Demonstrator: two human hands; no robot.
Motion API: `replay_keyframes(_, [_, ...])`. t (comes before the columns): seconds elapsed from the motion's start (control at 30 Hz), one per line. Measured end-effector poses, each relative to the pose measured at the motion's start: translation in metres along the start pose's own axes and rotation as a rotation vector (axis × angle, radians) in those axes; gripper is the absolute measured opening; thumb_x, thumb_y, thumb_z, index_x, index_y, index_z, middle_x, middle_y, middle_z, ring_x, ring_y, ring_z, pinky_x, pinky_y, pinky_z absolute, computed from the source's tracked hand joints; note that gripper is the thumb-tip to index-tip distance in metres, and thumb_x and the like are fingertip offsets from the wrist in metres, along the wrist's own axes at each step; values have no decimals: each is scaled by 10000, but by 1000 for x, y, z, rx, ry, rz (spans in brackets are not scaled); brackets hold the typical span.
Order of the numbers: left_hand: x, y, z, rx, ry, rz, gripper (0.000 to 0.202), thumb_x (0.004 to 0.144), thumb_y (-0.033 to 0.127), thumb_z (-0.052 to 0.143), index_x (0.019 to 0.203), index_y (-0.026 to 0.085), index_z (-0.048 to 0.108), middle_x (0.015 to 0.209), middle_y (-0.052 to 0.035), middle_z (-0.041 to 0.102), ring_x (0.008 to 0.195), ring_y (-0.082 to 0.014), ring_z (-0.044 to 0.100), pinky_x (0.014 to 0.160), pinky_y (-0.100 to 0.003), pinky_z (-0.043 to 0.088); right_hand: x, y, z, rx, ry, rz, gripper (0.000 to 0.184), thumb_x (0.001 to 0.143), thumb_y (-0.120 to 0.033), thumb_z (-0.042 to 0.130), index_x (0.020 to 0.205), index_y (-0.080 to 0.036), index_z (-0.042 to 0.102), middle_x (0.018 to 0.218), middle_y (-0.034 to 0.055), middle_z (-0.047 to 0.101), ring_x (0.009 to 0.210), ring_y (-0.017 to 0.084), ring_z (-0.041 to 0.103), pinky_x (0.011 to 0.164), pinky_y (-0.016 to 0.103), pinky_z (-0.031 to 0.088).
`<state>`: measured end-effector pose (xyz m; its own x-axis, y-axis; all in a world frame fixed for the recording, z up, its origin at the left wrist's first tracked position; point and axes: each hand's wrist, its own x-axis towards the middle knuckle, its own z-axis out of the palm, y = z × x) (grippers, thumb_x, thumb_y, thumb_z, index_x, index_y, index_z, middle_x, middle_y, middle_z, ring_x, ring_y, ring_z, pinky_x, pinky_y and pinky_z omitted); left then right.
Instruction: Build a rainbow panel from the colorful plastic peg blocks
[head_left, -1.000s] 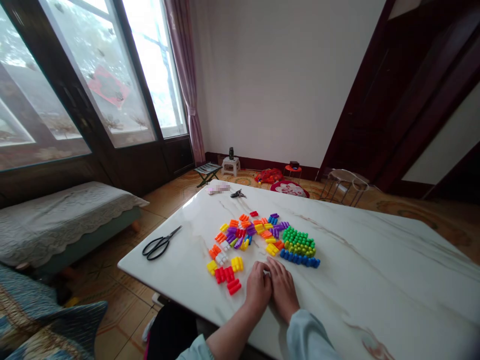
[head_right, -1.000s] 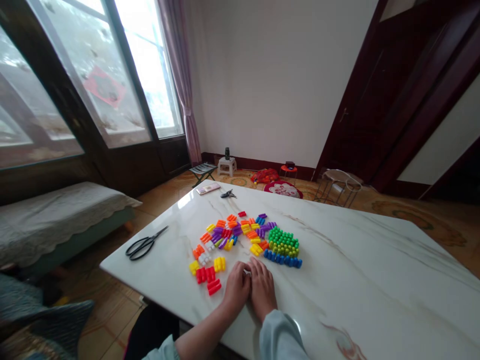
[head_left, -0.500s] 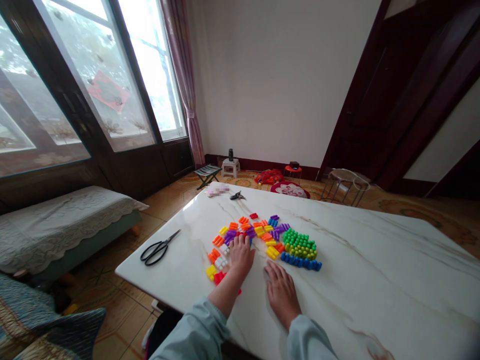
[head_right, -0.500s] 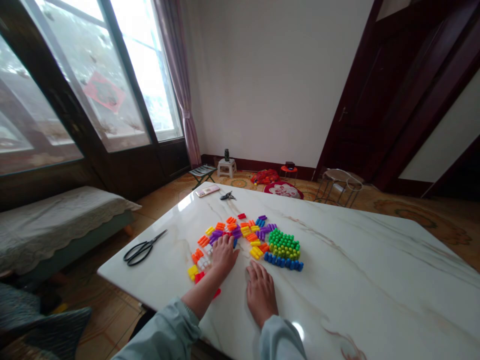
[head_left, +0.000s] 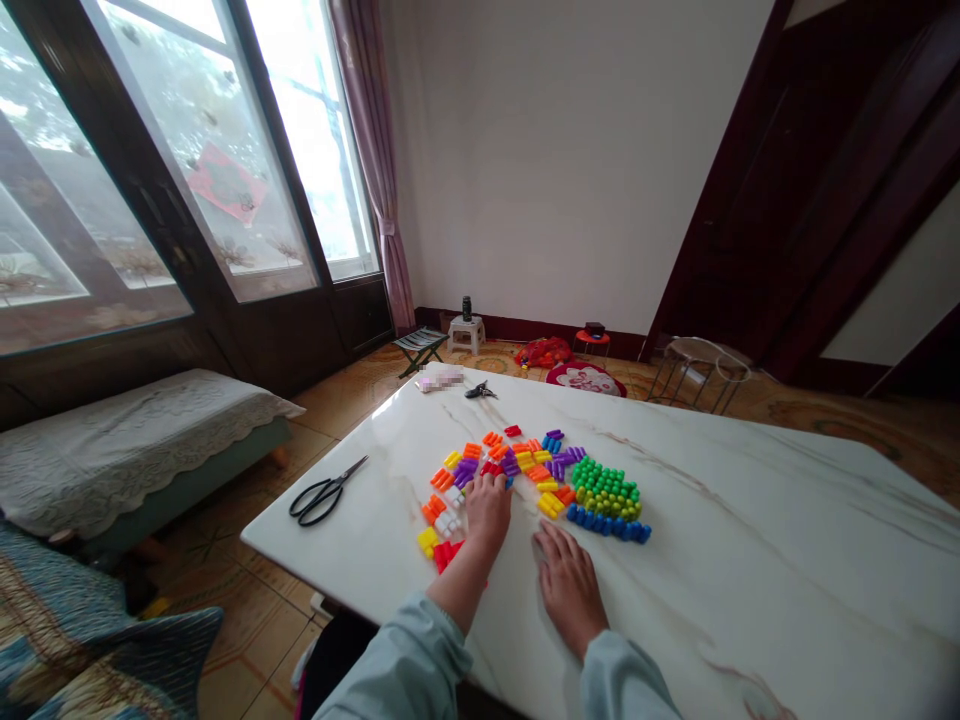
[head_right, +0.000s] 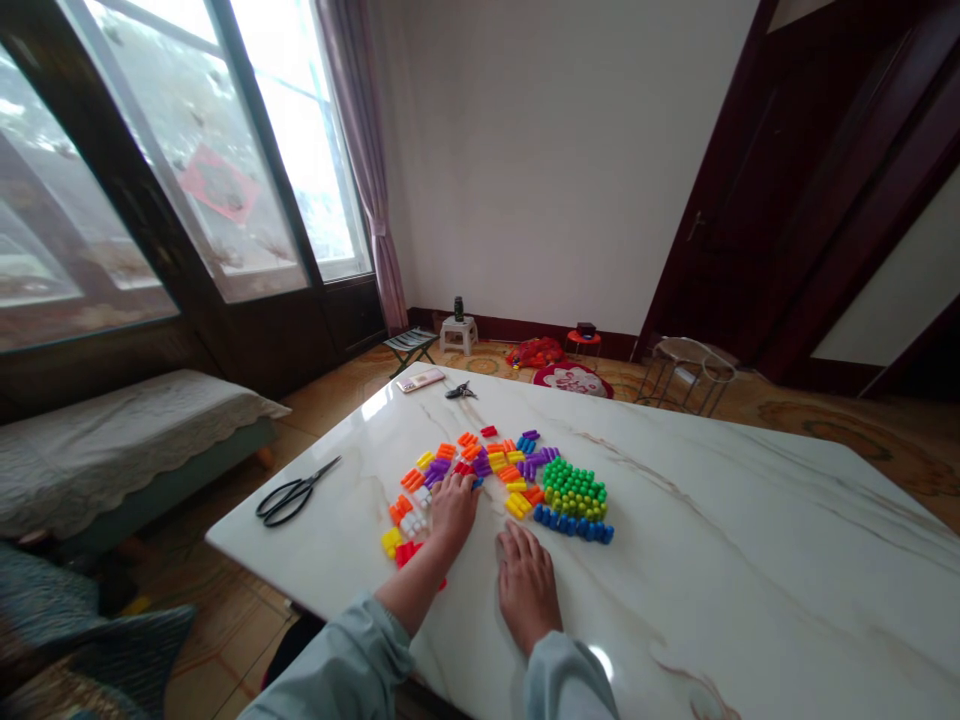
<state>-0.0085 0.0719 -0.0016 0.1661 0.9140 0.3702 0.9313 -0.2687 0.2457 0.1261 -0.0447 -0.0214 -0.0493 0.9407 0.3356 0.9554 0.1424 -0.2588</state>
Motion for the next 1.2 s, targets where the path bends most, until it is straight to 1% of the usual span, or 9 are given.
replay_keyframes(0.13, [3, -2, 0, -28, -2, -36, 245, 936, 327, 441, 1031, 193, 623, 1034, -99, 656, 1005, -246, 572, 910, -397, 384, 0, -1, 0, -4, 1, 6, 434, 834, -155, 402, 1226, -226, 575, 1391, 39, 500, 1271, 197, 431, 1031, 345, 336])
replay_keyframes(0.3, [6, 1, -12, -121, 16, -31, 225, 931, 275, 446, 1030, 198, 633, 1021, -94, 670, 998, -246, 585, 909, -392, 403, 0, 2, 6, 32, 41, -3, 474, 809, -141, 411, 1260, -200, 546, 1365, 62, 525, 1257, 219, 453, 1028, 369, 361])
replay_keyframes(0.47, [-15, 21, -21, -596, 61, 56, 252, 940, 243, 394, 1017, 172, 624, 957, -90, 680, 913, -208, 617, 815, -325, 468, -2, 9, 15, 179, 158, 24, 606, 853, -203, 420, 1442, -188, 280, 1373, 106, 501, 1249, 237, 474, 1025, 411, 399])
replay_keyframes(0.6, [-44, 35, -22, -908, -66, -32, 321, 943, 333, 373, 939, 161, 643, 858, -67, 695, 769, -174, 638, 696, -268, 480, -3, 10, 14, 389, 195, 78, 638, 922, -325, 404, 1480, -195, 123, 1392, 131, 468, 1227, 221, 505, 976, 380, 461])
replay_keyframes(0.67, [-55, 36, -20, -935, -160, -26, 344, 938, 350, 371, 898, 163, 657, 807, -54, 694, 728, -168, 631, 671, -257, 469, -2, 9, 11, 468, 196, 108, 592, 937, -342, 381, 1466, -188, 164, 1383, 139, 475, 1216, 217, 517, 972, 378, 466])
replay_keyframes(0.8, [-67, 34, -15, -869, -259, 42, 342, 928, 346, 376, 858, 174, 663, 758, -38, 684, 690, -161, 611, 652, -251, 447, 0, 8, 6, 563, 164, 102, 416, 942, -348, 363, 1318, -177, 414, 1264, 123, 576, 1152, 209, 563, 962, 363, 473])
replay_keyframes(0.9, [-68, 33, -12, -849, -190, 42, 323, 936, 348, 358, 904, 184, 635, 800, -33, 676, 713, -154, 609, 673, -251, 443, 2, 8, 3, 621, 182, 126, 324, 940, -349, 356, 1153, -175, 527, 1107, 104, 650, 1023, 201, 624, 887, 332, 506])
replay_keyframes(1.1, [-68, 34, -6, -831, -135, 16, 320, 945, 343, 324, 859, 190, 591, 730, -15, 626, 655, -143, 583, 623, -237, 414, 2, 9, -2, 709, 235, 177, 284, 915, -393, 384, 985, -190, 570, 897, 74, 677, 822, 198, 649, 749, 308, 523])
replay_keyframes(1.2, [-69, 32, -4, -858, -122, -2, 319, 939, 349, 326, 851, 184, 585, 669, -5, 598, 594, -138, 555, 574, -232, 398, 2, 14, 1, 783, 335, 305, 288, 896, -425, 408, 938, -189, 569, 822, 57, 669, 714, 178, 633, 666, 292, 531])
